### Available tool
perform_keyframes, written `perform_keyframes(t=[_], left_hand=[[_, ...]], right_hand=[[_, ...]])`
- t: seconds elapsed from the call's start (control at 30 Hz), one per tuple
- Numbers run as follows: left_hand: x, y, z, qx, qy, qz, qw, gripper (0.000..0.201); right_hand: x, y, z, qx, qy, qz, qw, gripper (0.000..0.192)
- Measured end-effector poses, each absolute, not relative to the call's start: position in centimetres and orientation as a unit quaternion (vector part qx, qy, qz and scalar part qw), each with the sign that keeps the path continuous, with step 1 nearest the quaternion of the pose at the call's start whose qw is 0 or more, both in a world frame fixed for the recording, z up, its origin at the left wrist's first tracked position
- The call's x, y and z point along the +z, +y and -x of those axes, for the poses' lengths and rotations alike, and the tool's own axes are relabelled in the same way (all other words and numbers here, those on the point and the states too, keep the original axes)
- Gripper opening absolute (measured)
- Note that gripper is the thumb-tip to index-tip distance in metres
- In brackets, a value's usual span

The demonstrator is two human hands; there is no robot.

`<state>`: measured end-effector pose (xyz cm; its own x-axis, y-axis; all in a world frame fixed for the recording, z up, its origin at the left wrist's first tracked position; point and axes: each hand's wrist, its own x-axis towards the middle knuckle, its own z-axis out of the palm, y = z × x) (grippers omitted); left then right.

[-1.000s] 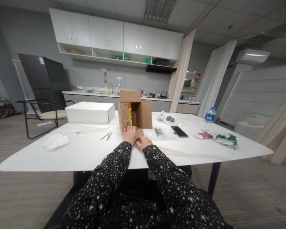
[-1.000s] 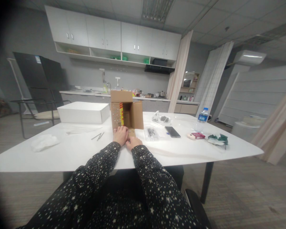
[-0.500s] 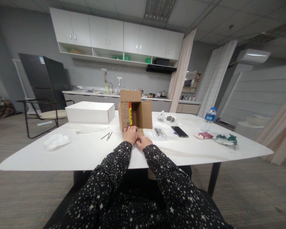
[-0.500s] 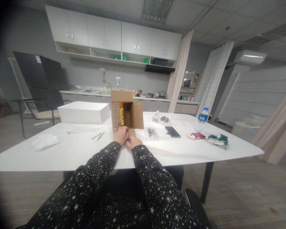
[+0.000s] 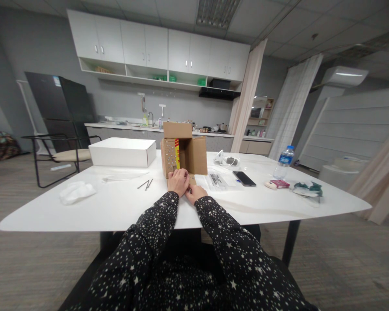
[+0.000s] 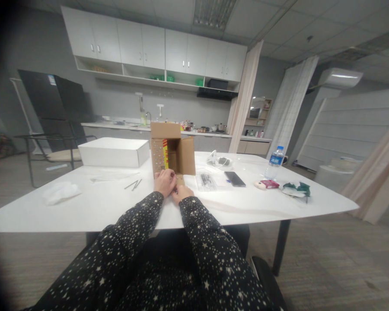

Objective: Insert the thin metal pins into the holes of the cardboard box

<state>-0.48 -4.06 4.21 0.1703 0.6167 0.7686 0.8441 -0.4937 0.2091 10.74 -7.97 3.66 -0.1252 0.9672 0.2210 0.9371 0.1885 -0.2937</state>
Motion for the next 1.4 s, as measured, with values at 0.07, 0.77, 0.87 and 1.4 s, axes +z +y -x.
perform_keyframes(t=[0.07, 0.77, 0.87, 1.4], left_hand=[[4.26, -4.19, 0.49, -0.411, -0.493, 0.756, 0.129, 0.008], [4.08, -4.25, 0.64, -0.35, -0.521, 0.769, 0.118, 0.011], [4.12, -4.29, 0.63, -0.349, -0.523, 0.769, 0.118, 0.012], [3.94, -4.06, 0.6, -0.333, -0.549, 0.76, 0.096, 0.02]], right_hand=[[3.44, -7.75, -10.83, 0.038, -0.75, 0.635, 0.182, 0.033], [3.28, -7.65, -10.96, 0.034, -0.755, 0.629, 0.183, 0.035], [3.23, -7.57, -10.91, 0.037, -0.752, 0.632, 0.183, 0.035], [3.82, -8.23, -10.99, 0.039, -0.759, 0.623, 0.185, 0.032]])
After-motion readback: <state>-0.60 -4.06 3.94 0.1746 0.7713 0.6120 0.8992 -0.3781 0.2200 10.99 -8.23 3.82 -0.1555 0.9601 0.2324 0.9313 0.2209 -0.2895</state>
